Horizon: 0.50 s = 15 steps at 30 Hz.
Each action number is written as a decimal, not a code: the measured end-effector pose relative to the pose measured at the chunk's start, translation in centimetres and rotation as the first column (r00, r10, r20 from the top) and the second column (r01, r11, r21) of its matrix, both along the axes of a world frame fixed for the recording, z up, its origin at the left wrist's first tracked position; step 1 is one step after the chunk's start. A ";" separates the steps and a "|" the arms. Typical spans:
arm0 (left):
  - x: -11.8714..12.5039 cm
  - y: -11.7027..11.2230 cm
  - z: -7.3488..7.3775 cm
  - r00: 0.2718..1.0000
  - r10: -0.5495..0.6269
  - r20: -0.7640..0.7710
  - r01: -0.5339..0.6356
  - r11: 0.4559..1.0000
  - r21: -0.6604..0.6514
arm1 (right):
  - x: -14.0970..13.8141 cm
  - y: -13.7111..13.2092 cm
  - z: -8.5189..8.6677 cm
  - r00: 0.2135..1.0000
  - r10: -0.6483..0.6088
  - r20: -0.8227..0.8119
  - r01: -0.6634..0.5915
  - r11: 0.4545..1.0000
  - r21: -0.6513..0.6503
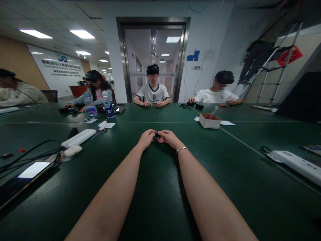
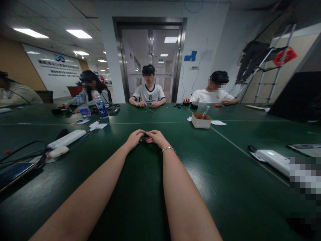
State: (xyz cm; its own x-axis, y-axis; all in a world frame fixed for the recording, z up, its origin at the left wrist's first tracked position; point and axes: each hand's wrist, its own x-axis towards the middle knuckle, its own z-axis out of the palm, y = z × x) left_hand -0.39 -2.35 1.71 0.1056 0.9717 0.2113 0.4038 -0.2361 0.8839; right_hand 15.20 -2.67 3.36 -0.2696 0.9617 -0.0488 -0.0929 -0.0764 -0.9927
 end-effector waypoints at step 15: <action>-0.2 0.1 -0.2 1.000 0.010 -0.010 -0.010 1.000 0.016 | -0.1 0.0 0.0 1.000 -0.003 0.012 0.003 1.000 0.004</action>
